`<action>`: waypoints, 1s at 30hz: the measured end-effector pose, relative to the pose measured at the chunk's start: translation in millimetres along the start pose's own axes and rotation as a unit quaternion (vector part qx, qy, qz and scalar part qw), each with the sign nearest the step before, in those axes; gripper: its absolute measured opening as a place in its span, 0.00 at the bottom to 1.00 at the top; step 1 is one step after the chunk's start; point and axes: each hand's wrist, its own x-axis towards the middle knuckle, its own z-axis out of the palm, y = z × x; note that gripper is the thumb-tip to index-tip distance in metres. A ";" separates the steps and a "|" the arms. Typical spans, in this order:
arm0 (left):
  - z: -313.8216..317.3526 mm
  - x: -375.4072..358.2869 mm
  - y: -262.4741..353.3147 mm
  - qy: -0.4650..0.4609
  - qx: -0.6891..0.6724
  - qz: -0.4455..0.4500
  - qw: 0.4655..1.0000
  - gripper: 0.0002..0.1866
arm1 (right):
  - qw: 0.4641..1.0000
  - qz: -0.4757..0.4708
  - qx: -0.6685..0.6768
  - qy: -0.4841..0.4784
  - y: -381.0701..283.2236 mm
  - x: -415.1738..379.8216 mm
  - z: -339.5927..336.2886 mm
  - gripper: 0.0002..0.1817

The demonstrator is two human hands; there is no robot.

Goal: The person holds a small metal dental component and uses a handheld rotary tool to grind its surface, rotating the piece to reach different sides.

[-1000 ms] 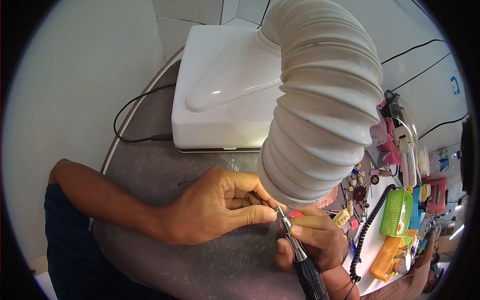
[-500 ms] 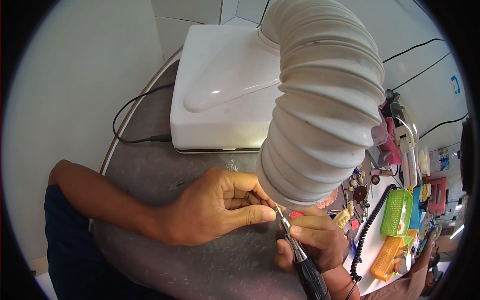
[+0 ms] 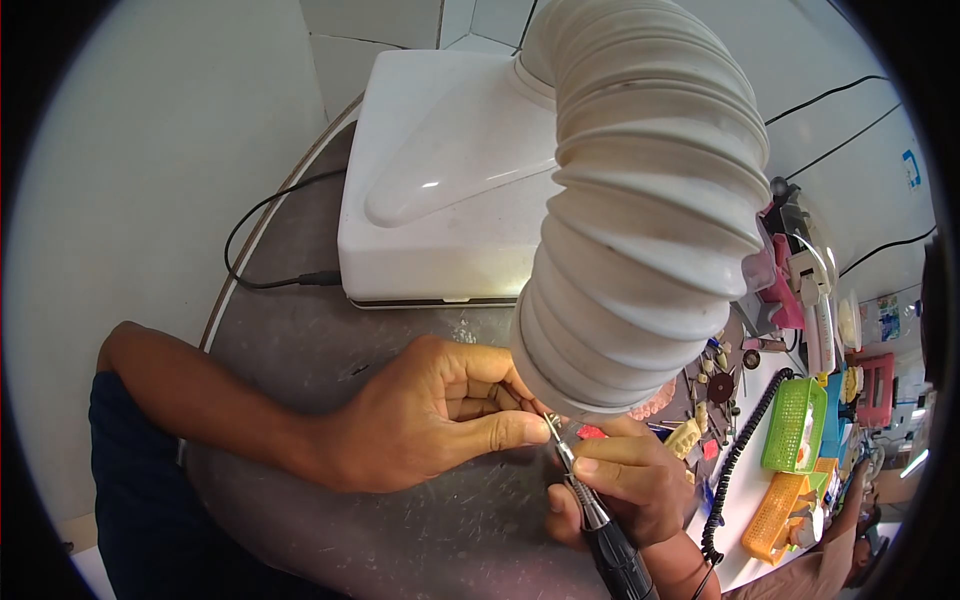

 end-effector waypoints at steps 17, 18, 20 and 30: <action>0.3 0.7 2.5 0.004 -0.013 -0.017 1.000 0.08 | 1.000 -0.013 -0.013 0.017 0.4 -0.2 2.6 0.22; 0.7 1.0 2.1 0.002 -0.014 -0.006 1.000 0.08 | 1.000 -0.012 -0.020 0.015 0.0 0.0 2.6 0.22; 0.7 1.1 1.9 0.002 -0.016 0.004 1.000 0.08 | 1.000 -0.008 -0.018 0.010 0.2 0.7 1.9 0.22; 0.0 2.1 0.3 -0.002 -0.024 -0.017 1.000 0.08 | 1.000 -0.010 -0.013 0.003 -0.2 2.0 0.7 0.22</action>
